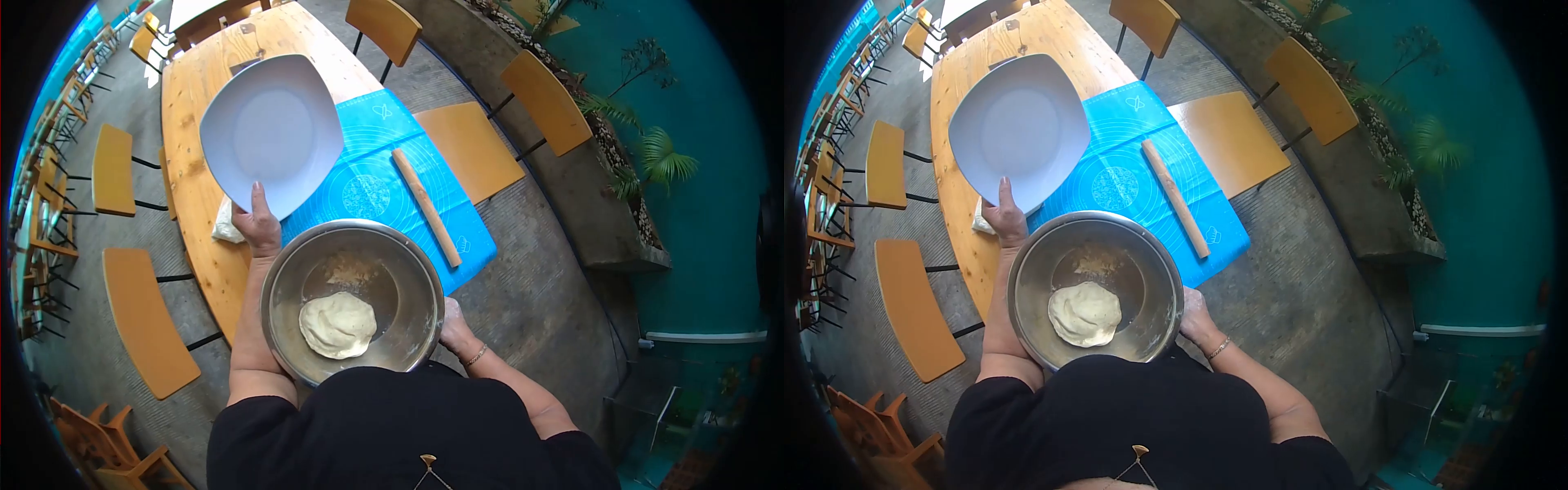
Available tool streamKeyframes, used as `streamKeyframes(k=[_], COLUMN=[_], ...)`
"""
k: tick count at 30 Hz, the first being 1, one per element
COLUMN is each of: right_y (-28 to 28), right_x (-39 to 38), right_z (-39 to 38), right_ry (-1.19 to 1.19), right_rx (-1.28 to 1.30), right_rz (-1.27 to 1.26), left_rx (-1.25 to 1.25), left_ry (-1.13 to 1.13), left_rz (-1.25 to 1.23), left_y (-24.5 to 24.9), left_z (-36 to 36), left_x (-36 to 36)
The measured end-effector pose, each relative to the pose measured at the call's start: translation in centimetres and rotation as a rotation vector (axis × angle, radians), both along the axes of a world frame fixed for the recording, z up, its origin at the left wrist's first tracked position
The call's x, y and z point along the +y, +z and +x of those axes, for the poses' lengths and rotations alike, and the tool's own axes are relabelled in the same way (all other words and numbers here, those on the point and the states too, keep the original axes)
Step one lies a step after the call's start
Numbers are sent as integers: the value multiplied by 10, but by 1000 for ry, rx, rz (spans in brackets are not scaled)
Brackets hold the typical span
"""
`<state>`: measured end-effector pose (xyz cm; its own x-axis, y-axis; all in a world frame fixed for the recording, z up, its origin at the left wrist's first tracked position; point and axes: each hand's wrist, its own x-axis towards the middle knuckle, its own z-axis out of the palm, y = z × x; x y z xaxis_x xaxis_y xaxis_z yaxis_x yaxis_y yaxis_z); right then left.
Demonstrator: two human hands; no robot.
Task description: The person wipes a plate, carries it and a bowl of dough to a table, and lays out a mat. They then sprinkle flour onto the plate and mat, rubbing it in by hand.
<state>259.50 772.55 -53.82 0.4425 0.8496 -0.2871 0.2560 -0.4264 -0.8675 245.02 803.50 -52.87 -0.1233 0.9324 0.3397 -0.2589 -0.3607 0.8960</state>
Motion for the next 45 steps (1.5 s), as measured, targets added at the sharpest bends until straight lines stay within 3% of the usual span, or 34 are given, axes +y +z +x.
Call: streamKeyframes(k=[2,9,12,13,16,21,27,28,30,31,33,38,45], right_y=[0,13,29,40,28,20,20,16,0,-4,1,13,19], right_x=[3,14,27,34,29,23,14,13,5,2,-1,-12,-50], right_z=[5,11,8,7,-3,-6,-7,-7,-6,-6,-9,-12,-20], right_ry=[124,85,52,-20,-34,-26,-70,-73,-85,-87,-134,-238,-442], right_rx=[-121,50,147,333,394,376,347,319,298,277,281,306,393], right_rz=[-27,-95,-27,-122,-93,-90,-186,-175,-151,-136,-110,-123,-12], left_rx=[13,65,46,32,10,131,193,197,507,512,923,956,1200], left_ry=[-33,-32,-113,-210,-357,-606,-653,-662,-579,-595,-477,-568,-340], left_rz=[-49,-85,-96,-163,-305,-528,-653,-646,-600,-590,-344,-489,-153], left_y=[-3,-6,-11,-12,-13,-19,-33,-29,-22,-28,-48,-1,50], left_z=[-2,-18,-30,-33,-51,-53,-25,-21,-11,-10,-11,-11,-37], left_x=[-2,21,42,48,50,54,66,66,65,70,84,67,66])
